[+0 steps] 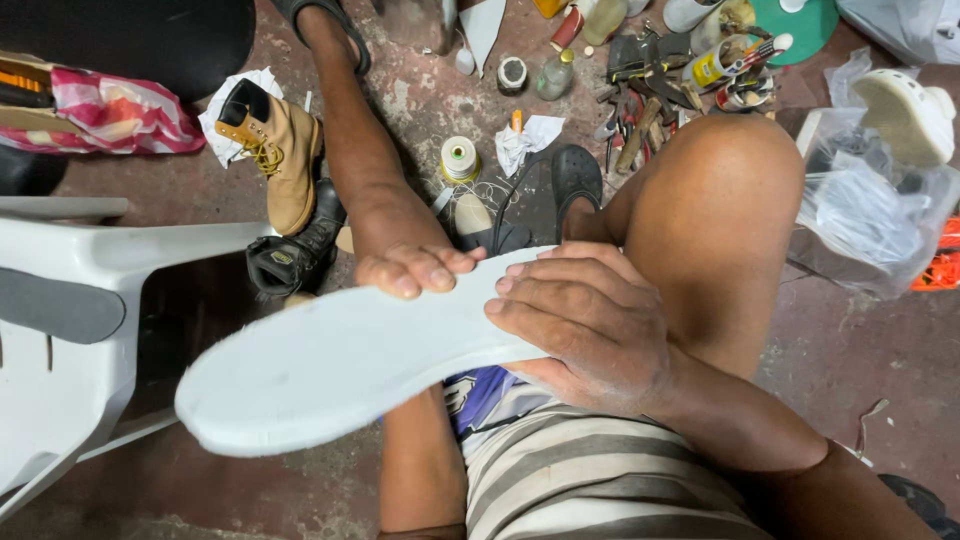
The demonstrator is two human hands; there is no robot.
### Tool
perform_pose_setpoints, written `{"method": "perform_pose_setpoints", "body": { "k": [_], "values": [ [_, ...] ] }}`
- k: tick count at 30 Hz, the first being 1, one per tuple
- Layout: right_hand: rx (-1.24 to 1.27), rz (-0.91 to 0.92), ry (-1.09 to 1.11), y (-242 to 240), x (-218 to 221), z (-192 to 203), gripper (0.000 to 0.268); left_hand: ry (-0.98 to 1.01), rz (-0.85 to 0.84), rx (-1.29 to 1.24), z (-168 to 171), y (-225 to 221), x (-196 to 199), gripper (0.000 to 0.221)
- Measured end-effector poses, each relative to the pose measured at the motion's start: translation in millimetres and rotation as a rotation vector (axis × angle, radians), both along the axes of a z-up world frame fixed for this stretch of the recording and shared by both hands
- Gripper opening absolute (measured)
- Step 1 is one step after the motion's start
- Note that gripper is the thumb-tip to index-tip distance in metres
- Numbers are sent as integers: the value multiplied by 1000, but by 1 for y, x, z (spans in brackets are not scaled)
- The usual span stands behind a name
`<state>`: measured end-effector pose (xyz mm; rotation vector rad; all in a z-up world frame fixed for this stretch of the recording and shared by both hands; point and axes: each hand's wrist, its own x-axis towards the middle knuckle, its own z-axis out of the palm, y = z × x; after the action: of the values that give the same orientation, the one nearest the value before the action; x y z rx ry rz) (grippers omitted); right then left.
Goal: The person holds a white shoe sole, wipes its surface by hand, and then uses a pen to mark lines across the sole while resting it on their knee.
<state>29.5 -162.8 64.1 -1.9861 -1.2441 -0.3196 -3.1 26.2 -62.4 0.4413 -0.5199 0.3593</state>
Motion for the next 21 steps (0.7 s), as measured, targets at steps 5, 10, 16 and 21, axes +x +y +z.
{"method": "perform_pose_setpoints", "body": {
  "k": [5, 10, 16, 21],
  "values": [
    [51, 38, 181, -10, 17, -2, 49, -14, 170, 178, 26, 11, -14, 30],
    [86, -2, 131, -15, 22, -11, 45, -1, 289, 393, 50, 30, -27, 25],
    [139, -19, 49, -11, 20, -20, 39, -218, 103, 840, 72, 84, -25, 18],
    [192, -10, 40, -9, 19, -23, 42, -255, 225, 901, 81, 78, -32, 17]
  ]
}}
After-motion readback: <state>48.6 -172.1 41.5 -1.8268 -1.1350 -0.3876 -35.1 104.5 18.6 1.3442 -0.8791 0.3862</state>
